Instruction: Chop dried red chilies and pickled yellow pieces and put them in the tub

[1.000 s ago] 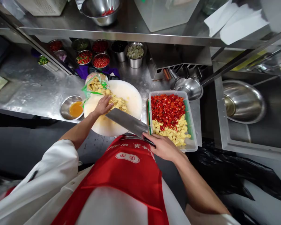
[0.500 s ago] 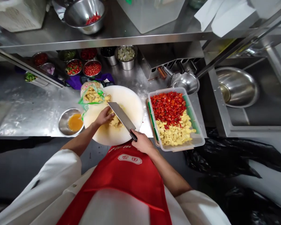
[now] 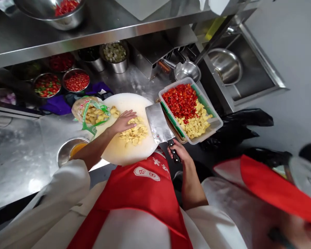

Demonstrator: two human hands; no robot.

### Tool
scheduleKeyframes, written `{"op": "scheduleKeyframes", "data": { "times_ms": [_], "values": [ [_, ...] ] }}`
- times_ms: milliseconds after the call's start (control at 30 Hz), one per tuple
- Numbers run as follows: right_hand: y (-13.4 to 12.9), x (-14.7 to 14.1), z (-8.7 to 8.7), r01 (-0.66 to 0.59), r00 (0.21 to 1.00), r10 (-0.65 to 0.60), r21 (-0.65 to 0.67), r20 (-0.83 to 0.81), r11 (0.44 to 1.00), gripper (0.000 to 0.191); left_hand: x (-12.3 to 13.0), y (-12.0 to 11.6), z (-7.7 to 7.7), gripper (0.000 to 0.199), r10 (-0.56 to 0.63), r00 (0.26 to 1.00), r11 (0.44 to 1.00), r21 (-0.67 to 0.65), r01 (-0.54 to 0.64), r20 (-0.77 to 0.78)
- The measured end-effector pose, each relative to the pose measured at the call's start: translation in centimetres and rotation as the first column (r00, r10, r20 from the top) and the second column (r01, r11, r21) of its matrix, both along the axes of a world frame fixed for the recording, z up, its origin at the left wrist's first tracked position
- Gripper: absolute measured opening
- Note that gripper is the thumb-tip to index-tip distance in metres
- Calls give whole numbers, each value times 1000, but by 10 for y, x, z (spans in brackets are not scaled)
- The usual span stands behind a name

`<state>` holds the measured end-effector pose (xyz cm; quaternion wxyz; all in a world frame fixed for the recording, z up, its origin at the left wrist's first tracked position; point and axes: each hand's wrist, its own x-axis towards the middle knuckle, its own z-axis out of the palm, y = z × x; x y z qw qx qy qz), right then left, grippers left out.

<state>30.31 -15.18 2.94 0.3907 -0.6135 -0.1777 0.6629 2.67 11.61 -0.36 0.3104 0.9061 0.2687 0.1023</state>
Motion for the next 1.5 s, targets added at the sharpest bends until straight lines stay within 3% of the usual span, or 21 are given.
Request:
{"op": "scheduleKeyframes", "data": {
  "times_ms": [100, 233, 400, 500, 633, 867, 967, 1067, 1167, 1267, 1400, 1500],
  "values": [
    [-27, -19, 0, -5, 999, 7, -47, 45, 999, 35, 0, -1, 0, 51, -95, 995, 995, -9, 95, 28],
    [-43, -59, 0, 1, 995, 5, -49, 103, 999, 39, 5, -15, -5, 49, 23, 995, 1000, -5, -23, 96],
    [-27, -119, -4, 2, 992, 1, -23, 128, 1000, 36, 13, -27, -11, 43, 179, 961, 984, -40, -174, 212],
    [-12, -140, -7, -16, 989, 17, -7, 147, 1000, 30, 14, -28, -13, 42, 274, 915, 961, -114, -251, 296],
    [-2, -148, -7, -63, 990, 60, 17, 129, 998, 22, 17, -29, -9, 39, 441, 845, 894, -226, -386, 303],
    [10, -159, -5, -64, 998, 62, 111, 27, 992, 21, 20, -30, 3, 39, 671, 700, 728, -396, -559, 246],
    [15, -161, -3, -9, 997, 18, 129, -74, 992, 23, 22, -26, 9, 39, 701, 684, 694, -414, -589, 201],
    [19, -156, 3, 42, 991, -24, 144, -129, 989, 25, 32, -19, 24, 38, 690, 701, 703, -400, -588, 182],
    [23, -143, 14, 112, 982, -83, 171, -168, 979, 29, 57, -9, 47, 37, 642, 742, 751, -354, -557, 195],
    [26, -125, 28, 235, 955, -193, 178, -225, 955, 34, 101, 2, 71, 37, 547, 809, 827, -287, -483, 217],
    [24, -89, 50, 422, 894, -375, 180, -245, 889, 39, 183, 3, 99, 35, 358, 892, 926, -225, -302, 275],
    [14, -56, 61, 545, 834, -506, 182, -221, 818, 42, 255, -10, 107, 34, 215, 922, 963, -226, -146, 323]
  ]
}}
